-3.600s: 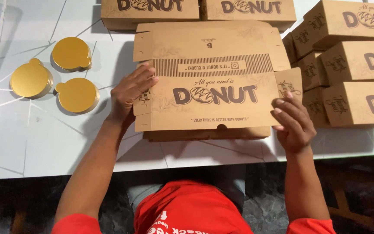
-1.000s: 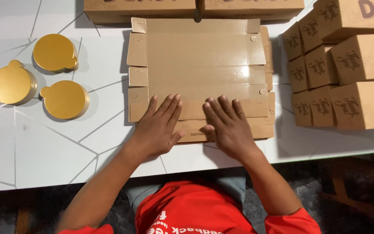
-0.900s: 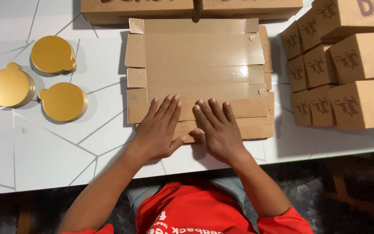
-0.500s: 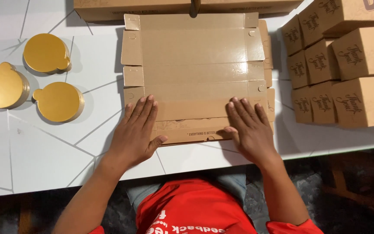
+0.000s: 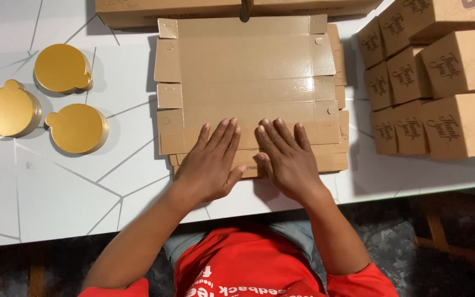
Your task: Assembling cardboard donut boxes by folding flat templates and tucking in flaps.
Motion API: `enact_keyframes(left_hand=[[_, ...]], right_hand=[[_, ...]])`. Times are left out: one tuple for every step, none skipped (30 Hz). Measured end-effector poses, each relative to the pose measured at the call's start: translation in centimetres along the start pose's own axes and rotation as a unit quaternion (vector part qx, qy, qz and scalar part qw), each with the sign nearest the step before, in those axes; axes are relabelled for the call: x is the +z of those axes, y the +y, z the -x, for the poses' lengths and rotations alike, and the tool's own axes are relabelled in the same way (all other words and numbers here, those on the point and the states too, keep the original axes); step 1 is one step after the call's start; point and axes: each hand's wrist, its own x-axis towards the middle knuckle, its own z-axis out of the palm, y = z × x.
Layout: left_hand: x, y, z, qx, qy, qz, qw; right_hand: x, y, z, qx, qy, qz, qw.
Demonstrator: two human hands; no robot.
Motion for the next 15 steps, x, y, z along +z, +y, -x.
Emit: enact_keyframes(left_hand=[[0.0,-0.5,0.5,0.000,-0.001,0.000,1.000],[0.1,-0.9,0.9,-0.013,0.014,0.011,1.000],[0.1,-1.4,1.4,-0.026,0.028,0.022,0.999],[0.2,-2.1,2.2,-0.026,0.027,0.022,0.999],[0.2,-2.9,2.9,-0.051,0.033,0.014,0.998],[0.2,-3.7,3.6,-0.074,0.040,0.005,0.996],[0.3,-4.4,4.1,-0.075,0.040,0.006,0.996],[0.5,-5.0,4.6,-0.077,0.045,0.008,0.996],[0.6,-5.6,5.1,-0.080,0.050,0.009,0.995],[0.7,-5.6,5.0,-0.080,0.051,0.009,0.995],[0.9,-5.7,4.9,-0.084,0.059,0.013,0.995],[1.1,-5.7,4.9,-0.088,0.068,0.017,0.994],[1.2,-5.9,4.9,-0.090,0.070,0.016,0.993],[1.3,-6.1,4.8,-0.080,0.089,-0.015,0.993],[1.5,-6.2,4.7,-0.071,0.109,-0.047,0.990]], right_hand=[[-0.1,0.7,0.3,0.000,-0.001,-0.001,1.000],[-0.2,1.3,0.5,-0.004,-0.002,0.013,1.000],[-0.3,2.0,0.7,-0.008,-0.003,0.027,1.000],[-0.6,3.0,1.2,-0.008,-0.004,0.027,1.000],[-0.9,4.0,1.7,0.000,-0.005,0.031,1.000],[-1.3,5.1,2.1,0.008,-0.006,0.035,0.999],[-1.5,5.6,2.2,0.008,-0.006,0.035,0.999],[-1.6,6.2,2.5,0.011,-0.008,0.032,0.999],[-1.8,6.7,2.8,0.013,-0.009,0.028,0.999],[-1.8,6.7,2.8,0.013,-0.009,0.028,0.999],[-1.8,6.6,2.8,0.012,-0.007,0.030,0.999],[-1.8,6.5,2.7,0.011,-0.006,0.033,0.999],[-2.0,6.3,2.6,0.009,-0.005,0.033,0.999],[-2.2,6.2,2.5,0.007,0.003,0.026,1.000],[-2.4,6.1,2.5,0.005,0.010,0.018,1.000]])
